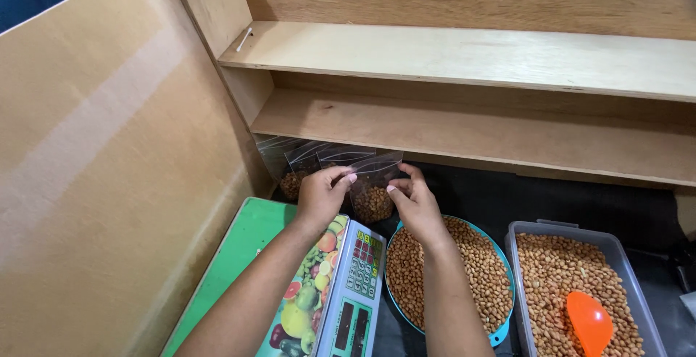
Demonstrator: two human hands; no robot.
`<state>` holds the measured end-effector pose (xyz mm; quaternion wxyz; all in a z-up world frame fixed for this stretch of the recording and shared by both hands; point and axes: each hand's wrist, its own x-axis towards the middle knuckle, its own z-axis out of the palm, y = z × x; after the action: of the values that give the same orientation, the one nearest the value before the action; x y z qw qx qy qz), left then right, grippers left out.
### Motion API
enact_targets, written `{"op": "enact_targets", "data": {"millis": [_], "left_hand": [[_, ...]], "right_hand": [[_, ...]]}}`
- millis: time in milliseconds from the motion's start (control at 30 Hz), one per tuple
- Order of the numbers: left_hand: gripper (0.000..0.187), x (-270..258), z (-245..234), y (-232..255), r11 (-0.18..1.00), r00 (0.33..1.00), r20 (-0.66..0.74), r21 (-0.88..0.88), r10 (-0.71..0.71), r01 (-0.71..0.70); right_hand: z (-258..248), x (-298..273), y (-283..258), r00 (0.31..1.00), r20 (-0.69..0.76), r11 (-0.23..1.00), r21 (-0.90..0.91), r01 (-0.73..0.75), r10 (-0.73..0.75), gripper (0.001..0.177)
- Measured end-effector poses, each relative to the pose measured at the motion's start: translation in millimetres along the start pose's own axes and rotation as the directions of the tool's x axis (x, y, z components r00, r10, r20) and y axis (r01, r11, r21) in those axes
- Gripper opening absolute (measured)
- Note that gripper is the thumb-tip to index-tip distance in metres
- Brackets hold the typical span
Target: The recorder is sorting roasted peanuts by quality and filling them into plastic bags using an electronic scale for weight measurement.
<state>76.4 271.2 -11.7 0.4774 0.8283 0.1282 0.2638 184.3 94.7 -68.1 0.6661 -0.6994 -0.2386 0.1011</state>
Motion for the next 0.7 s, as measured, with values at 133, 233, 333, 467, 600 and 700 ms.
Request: {"op": "enact_targets", "data": {"millis": [133,233,333,467,600,700], "left_hand": [[0.025,0,2,-3,1.000,1.000,-0.011,-0.001,0.013,-0.013],[0.023,-1,3,-8,0.996,0.994,-0.060,-0.016,0.091,-0.092],[0.025,-3,1,-1,1.000,0.999,-0.052,0.015,0.006,-0.005],[0.024,-7,0,8,0.999,0.998,-0.054,0.006,0.043,-0.043],[0.024,-6,2,12,1.000,0.999,-0.051,0.016,0.000,0.001],[0.022,-4,5,-2,0.995,0.991,-0.093,0.027,0.099,-0.097]], "right_hand": [[5,1,3,1.000,-0.002,1.000,0.014,-0.008,0.008,0.059],[9,-1,3,1.000,0.018,1.000,-0.004,-0.017,0.017,0.068],[10,-2,0,0.999,0.030,0.996,-0.090,-0.007,0.010,0.075],[9,-8,-25,0.997,0.016,0.985,-0.161,-0.069,0.072,0.077],[8,-9,-29,0.991,0.027,0.973,-0.196,-0.124,0.132,0.078],[8,-5,-15,0.997,0.041,0.989,-0.130,-0.065,0.071,0.080]]}}
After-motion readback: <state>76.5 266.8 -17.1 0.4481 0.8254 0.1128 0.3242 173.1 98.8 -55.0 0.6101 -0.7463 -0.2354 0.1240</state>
